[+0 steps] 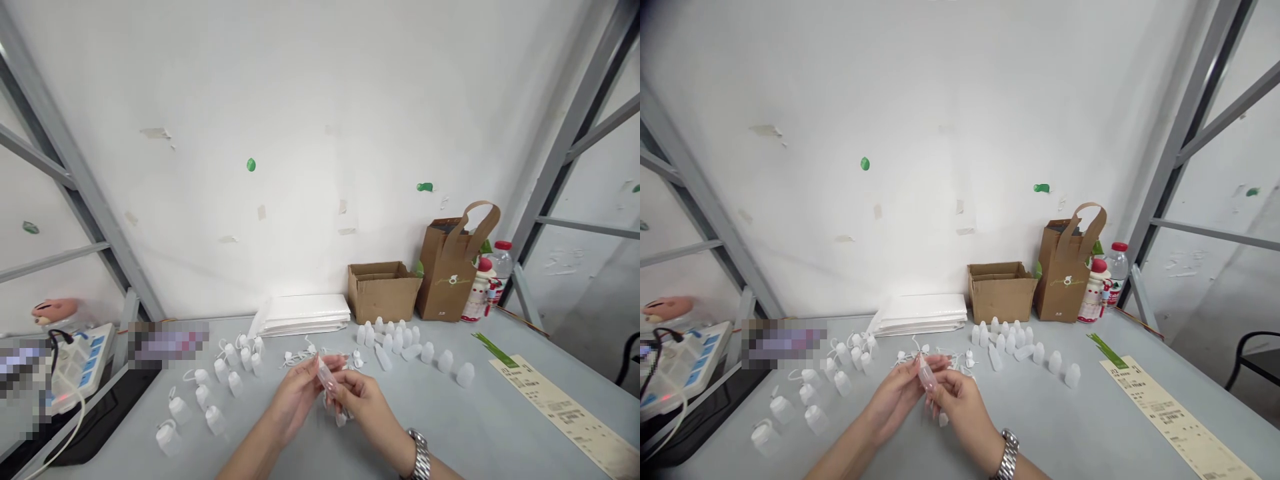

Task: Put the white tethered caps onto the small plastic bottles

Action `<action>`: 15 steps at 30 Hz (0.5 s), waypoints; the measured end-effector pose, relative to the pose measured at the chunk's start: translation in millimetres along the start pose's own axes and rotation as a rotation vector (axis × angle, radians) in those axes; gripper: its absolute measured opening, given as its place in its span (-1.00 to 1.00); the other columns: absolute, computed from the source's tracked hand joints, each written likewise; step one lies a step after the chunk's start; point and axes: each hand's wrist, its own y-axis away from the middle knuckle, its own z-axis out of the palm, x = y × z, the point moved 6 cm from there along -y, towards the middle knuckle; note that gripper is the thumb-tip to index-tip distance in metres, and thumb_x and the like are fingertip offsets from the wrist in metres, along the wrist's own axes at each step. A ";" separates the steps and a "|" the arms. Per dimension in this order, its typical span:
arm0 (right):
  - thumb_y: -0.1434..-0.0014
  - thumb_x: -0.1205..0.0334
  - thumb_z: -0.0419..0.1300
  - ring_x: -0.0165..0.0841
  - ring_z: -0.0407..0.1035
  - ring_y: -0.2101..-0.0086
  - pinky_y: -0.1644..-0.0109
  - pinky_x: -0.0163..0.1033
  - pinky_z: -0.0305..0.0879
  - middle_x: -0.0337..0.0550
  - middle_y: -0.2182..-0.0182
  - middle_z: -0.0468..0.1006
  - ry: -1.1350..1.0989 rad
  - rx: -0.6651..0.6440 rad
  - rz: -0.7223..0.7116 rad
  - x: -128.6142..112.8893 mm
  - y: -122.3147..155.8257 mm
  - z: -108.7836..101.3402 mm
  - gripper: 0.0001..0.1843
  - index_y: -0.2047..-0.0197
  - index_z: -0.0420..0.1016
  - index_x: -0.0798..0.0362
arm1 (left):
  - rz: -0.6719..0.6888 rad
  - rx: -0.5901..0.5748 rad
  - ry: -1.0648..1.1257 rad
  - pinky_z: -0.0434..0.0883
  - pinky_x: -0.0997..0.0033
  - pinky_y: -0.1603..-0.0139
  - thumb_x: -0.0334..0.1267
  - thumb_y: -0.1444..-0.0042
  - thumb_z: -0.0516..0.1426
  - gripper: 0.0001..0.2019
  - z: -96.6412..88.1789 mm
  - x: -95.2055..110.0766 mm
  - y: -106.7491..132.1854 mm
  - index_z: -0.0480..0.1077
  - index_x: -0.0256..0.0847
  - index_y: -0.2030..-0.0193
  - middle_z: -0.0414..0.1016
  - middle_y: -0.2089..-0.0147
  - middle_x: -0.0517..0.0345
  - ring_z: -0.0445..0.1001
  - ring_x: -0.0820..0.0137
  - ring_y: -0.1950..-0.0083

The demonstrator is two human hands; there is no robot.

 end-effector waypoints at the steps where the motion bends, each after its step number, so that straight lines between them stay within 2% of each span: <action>1: 0.00 -0.11 0.19 -0.48 0.21 0.62 0.49 -0.34 0.15 -0.26 0.62 0.39 -0.024 -0.014 -0.008 -2.3 -1.1 0.5 -0.59 0.50 0.41 0.12 | 0.006 0.007 0.016 0.21 0.19 -0.09 -0.08 -0.05 0.10 -0.65 -0.7 0.8 -0.8 0.50 -0.33 0.18 0.48 0.01 -0.16 0.33 0.12 -0.09; 3: -0.01 -0.11 0.18 -0.50 0.22 0.62 0.48 -0.34 0.15 -0.24 0.61 0.41 -0.035 -0.024 -0.027 -6.3 -2.1 0.4 -0.58 0.54 0.39 0.13 | 0.009 0.017 0.035 0.19 0.21 -0.11 -0.09 -0.05 0.11 -0.64 -1.0 1.7 -2.0 0.49 -0.33 0.15 0.49 0.02 -0.14 0.31 0.14 -0.12; 8: 0.01 -0.15 0.17 -0.49 0.22 0.62 0.47 -0.34 0.16 -0.22 0.61 0.42 -0.005 0.019 -0.017 -5.8 -3.0 -2.6 -0.54 0.53 0.40 0.14 | 0.049 0.118 0.064 0.27 0.28 -0.01 -0.17 0.03 0.20 -0.74 -5.4 -0.3 -2.9 0.51 -0.30 0.24 0.57 0.20 -0.06 0.43 0.21 0.05; 12: -0.02 -0.12 0.17 -0.45 0.24 0.58 0.47 -0.34 0.16 -0.21 0.59 0.41 0.081 0.074 -0.015 -1.3 -0.5 -4.6 -0.57 0.44 0.45 0.15 | 0.046 0.115 0.066 0.31 0.35 0.10 -0.19 0.01 0.19 -0.79 -5.8 -5.0 -2.5 0.51 -0.30 0.31 0.57 0.23 -0.02 0.46 0.28 0.16; 15: -0.10 -0.02 0.13 -0.39 0.28 0.48 0.38 -0.32 0.19 -0.19 0.52 0.47 0.235 0.112 -0.082 -3.5 4.5 -4.8 -0.65 0.31 0.50 0.11 | 0.031 0.124 0.050 0.31 0.36 0.09 -0.19 0.02 0.19 -0.79 -6.2 -5.4 -1.0 0.52 -0.30 0.31 0.56 0.21 -0.03 0.45 0.27 0.13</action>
